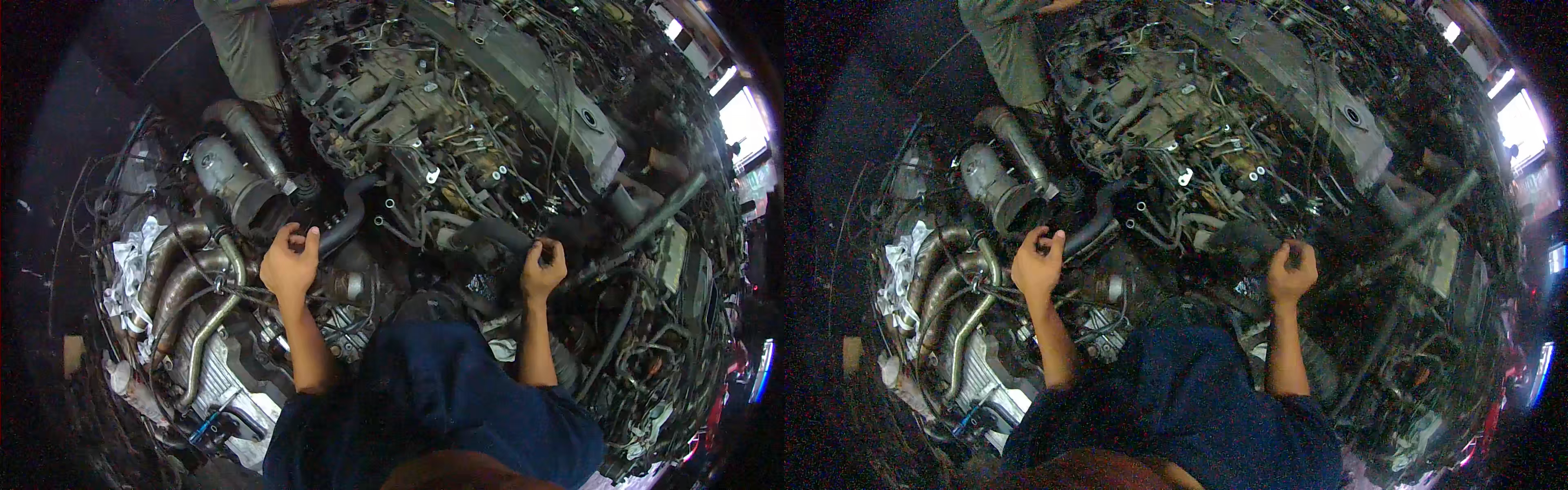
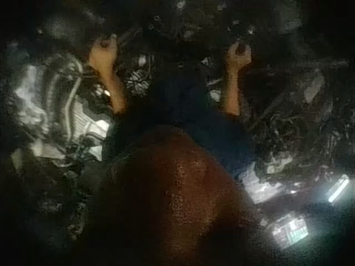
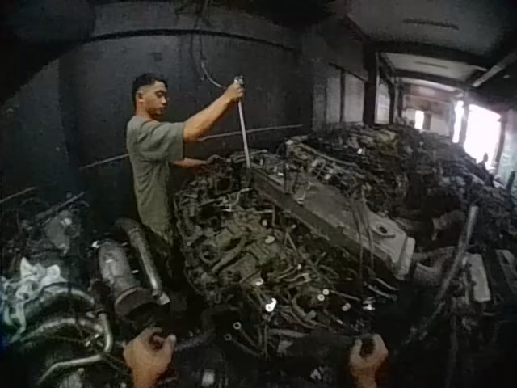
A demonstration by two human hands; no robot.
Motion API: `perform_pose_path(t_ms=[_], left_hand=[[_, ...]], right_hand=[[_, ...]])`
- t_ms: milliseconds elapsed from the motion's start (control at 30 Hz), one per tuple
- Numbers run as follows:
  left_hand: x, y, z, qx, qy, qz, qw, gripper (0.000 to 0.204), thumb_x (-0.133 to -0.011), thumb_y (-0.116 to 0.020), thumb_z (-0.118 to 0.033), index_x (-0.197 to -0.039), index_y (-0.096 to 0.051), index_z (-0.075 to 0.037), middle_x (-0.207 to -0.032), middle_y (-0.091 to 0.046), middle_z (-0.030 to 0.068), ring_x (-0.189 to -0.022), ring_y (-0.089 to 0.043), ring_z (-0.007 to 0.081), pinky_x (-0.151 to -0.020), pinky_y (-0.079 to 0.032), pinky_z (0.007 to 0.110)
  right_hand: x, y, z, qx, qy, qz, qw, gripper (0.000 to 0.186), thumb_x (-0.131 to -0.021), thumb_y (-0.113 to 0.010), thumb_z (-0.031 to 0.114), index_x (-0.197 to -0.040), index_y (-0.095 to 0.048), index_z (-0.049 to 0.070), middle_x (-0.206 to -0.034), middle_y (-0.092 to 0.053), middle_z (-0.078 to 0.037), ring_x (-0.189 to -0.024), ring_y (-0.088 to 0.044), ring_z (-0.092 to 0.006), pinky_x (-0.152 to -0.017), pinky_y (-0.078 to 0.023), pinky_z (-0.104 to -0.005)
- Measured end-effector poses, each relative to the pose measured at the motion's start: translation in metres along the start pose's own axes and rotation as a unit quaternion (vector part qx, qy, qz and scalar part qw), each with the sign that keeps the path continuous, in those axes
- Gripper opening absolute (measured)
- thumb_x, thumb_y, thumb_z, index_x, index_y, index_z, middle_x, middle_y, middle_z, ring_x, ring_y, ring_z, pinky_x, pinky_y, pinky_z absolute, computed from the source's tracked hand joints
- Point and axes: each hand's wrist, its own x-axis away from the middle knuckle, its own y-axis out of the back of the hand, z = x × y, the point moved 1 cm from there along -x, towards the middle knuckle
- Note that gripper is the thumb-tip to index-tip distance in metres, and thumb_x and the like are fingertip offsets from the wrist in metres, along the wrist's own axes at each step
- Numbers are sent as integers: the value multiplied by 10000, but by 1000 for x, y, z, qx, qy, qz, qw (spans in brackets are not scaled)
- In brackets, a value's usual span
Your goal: Work on disassembled vehicle engines to inspect or repair components.
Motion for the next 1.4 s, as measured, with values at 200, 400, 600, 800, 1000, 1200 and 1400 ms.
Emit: perform_pose_path(t_ms=[200, 400, 600, 800, 1000, 1200, 1400], left_hand=[[2, 0, 6, -7, -5, -4, 1000, 449, -739, -675, -467, -1007, -670, -106, -751, -679, 28, -743, -653, 261, -685, -479, 361], [-1, -2, -1, -11, -9, 1, 1000, 430, -740, -672, -458, -992, -672, -109, -752, -684, 25, -766, -657, 271, -710, -481, 373], [0, -2, -2, -20, -4, 1, 1000, 427, -740, -673, -456, -996, -670, -115, -760, -686, 18, -778, -653, 278, -715, -477, 377], [0, -2, -1, -25, -5, 1, 1000, 421, -746, -671, -448, -1005, -669, -117, -765, -687, 17, -780, -654, 272, -712, -476, 376], [1, -1, -2, -24, -10, 1, 1000, 434, -749, -670, -457, -1013, -668, -113, -771, -691, 19, -779, -655, 268, -712, -475, 375], [1, 0, -6, -36, -12, -3, 999, 440, -750, -669, -458, -1019, -667, -109, -773, -693, 22, -776, -656, 268, -715, -476, 373], [1, 1, -3, -28, -9, 1, 1000, 435, -750, -671, -454, -1013, -669, -108, -768, -692, 24, -777, -655, 273, -713, -478, 373]], right_hand=[[4, -2, -5, -5, -8, 6, 1000, 98, -763, -612, 57, -842, -616, -2, -796, -629, -109, -744, -617, -240, -707, -478, -324], [2, 0, -1, -26, -28, 6, 999, 79, -760, -608, 47, -822, -610, -1, -780, -620, -115, -721, -614, -244, -693, -478, -319], [0, -1, -2, -10, -14, -3, 1000, 69, -760, -607, 49, -807, -610, -1, -764, -619, -126, -718, -618, -250, -684, -477, -316], [0, 0, 0, -26, -19, 0, 999, 74, -760, -607, 52, -805, -609, -7, -755, -616, -129, -695, -616, -255, -666, -479, -319], [-1, 0, 2, -21, -12, -5, 1000, 69, -760, -605, 50, -797, -605, -8, -754, -616, -132, -692, -613, -259, -664, -478, -325], [-1, -2, -2, -27, -17, -4, 999, 65, -758, -602, 47, -791, -597, -8, -759, -618, -138, -707, -611, -277, -676, -476, -335], [0, -1, 1, -24, -12, -6, 1000, 64, -758, -604, 48, -790, -599, -7, -767, -627, -135, -710, -615, -271, -677, -477, -327]])
